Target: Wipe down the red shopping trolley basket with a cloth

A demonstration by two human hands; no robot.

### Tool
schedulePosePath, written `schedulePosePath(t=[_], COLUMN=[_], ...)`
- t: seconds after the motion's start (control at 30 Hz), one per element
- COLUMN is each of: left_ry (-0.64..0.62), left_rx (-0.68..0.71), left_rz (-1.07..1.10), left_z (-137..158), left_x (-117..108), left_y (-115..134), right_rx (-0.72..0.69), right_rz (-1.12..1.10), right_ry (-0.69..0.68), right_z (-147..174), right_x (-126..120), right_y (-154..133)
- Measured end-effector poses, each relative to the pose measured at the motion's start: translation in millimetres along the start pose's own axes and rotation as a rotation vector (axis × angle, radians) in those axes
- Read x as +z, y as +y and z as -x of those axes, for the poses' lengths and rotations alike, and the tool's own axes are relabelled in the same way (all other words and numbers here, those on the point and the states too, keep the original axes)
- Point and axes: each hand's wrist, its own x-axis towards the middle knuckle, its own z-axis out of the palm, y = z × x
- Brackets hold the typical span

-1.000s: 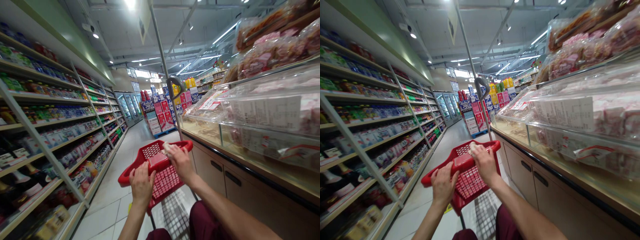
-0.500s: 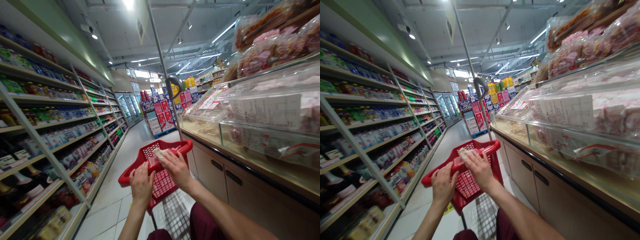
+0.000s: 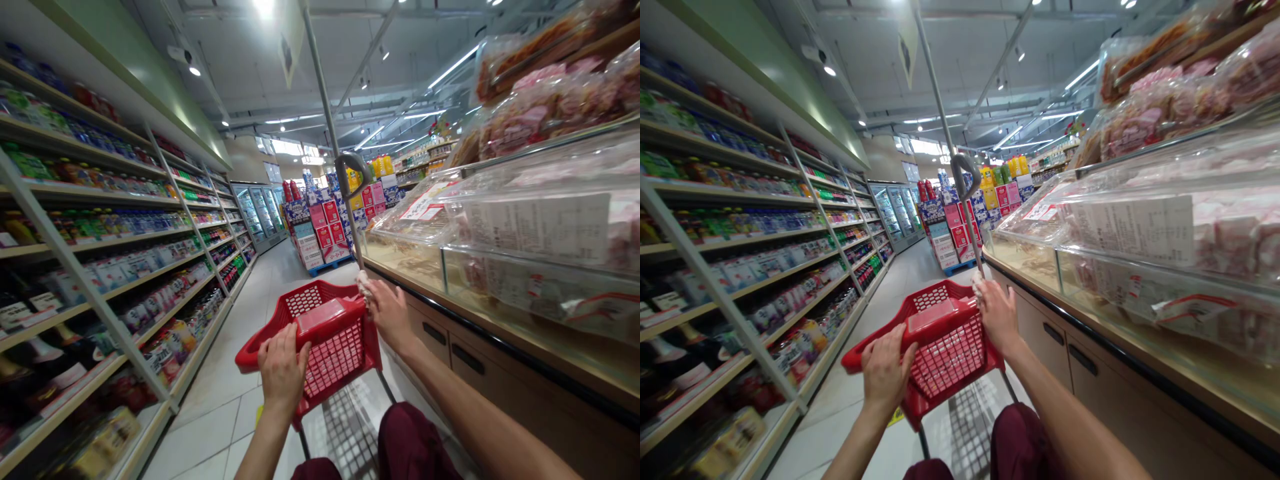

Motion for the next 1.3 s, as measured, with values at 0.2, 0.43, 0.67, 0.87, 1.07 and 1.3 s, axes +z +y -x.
schedulePosePath(t=[0.2,0.43,0.67,0.87,1.07,1.3], left_ry=[-0.002,-0.004,-0.027,-0.026,-0.031,-0.015], left_rx=[0.002,-0.019,-0.026,-0.032,-0.03,-0.029], left_rz=[-0.016,-0.009,-0.018,-0.021,-0.003,-0.018], left_z=[0.2,0.7,0.8,1.4,1.7,2.0], left_x=[0.8,-0.2,-2.2,-2.4,-4.1,-3.1], left_y=[0.3,1.2,2.9,3.5,2.9,4.0], right_rx=[-0.339,0.025,-0.175,-0.143,-0.127,-0.325], right_rz=[-0.074,0.012,-0.019,-0.018,-0.026,-0.131], right_ry=[-0.058,-0.014,-0.061,-0.053,-0.043,-0.124], right_z=[9.5,-0.5,2.5,1.9,-1.9,3.5], right_x=[4.3,-2.3,-1.0,-1.9,-2.6,3.9], right_y=[-24.3,-2.7,-11.2,-14.6,-11.7,-35.7])
